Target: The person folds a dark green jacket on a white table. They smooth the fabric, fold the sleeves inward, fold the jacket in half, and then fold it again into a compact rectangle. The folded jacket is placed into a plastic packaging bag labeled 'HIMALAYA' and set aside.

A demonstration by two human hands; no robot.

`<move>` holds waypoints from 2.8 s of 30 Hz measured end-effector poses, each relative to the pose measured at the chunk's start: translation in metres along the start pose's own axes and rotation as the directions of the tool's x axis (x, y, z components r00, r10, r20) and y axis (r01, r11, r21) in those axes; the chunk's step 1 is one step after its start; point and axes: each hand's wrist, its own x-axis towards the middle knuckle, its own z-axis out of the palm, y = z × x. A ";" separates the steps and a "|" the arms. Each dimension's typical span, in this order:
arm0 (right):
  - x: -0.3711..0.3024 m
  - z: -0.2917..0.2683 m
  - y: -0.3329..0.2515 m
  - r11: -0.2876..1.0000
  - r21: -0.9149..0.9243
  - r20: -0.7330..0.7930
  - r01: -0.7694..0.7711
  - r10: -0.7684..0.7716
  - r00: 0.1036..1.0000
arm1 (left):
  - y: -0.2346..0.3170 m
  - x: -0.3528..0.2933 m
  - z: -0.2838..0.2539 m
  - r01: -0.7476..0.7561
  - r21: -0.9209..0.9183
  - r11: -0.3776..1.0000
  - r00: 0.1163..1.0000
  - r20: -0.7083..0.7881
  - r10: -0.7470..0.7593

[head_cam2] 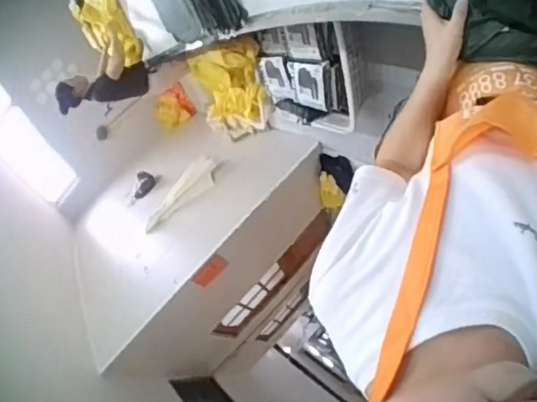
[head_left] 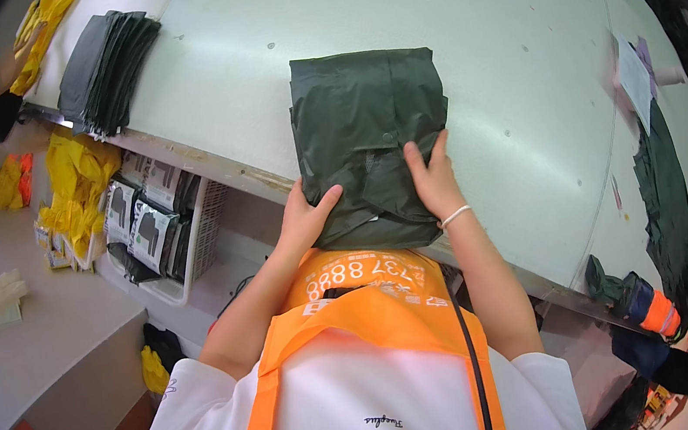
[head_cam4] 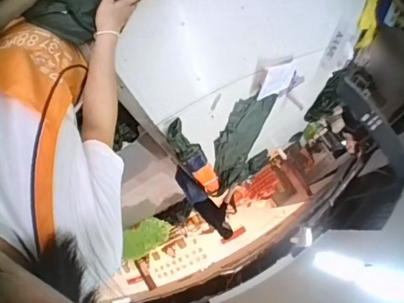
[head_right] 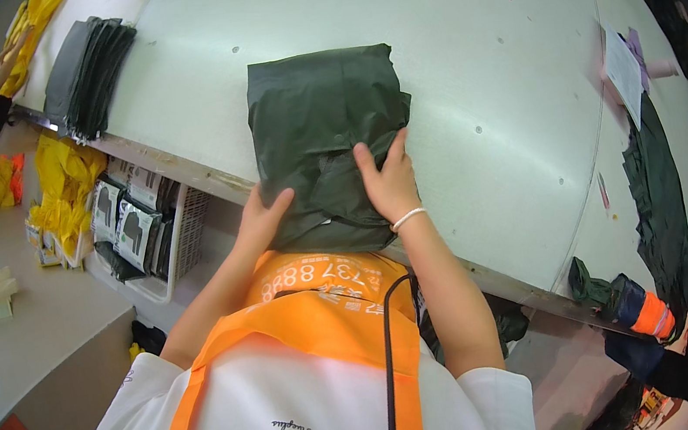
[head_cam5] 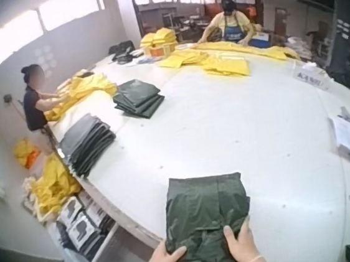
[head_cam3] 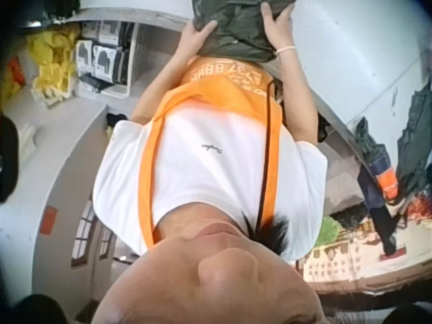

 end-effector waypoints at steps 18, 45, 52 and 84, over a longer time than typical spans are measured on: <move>-0.016 0.031 -0.038 0.972 -0.235 -0.050 0.007 -0.019 0.999 | 0.006 0.002 -0.013 -0.113 0.220 0.969 0.978 -0.146 0.147; 0.070 0.215 -0.206 0.168 -0.978 0.105 0.125 -0.121 0.987 | 0.089 0.266 -0.389 -0.640 0.512 0.573 0.518 -0.262 0.814; 0.073 0.217 -0.211 0.217 -0.963 0.129 0.158 -0.142 0.981 | 0.017 0.390 -0.555 -0.076 0.816 0.573 0.826 -0.270 0.495; -0.126 -0.013 -0.117 0.936 0.328 -0.222 -0.125 0.205 0.953 | 0.022 0.171 -0.083 -0.835 0.437 0.335 0.505 0.365 0.782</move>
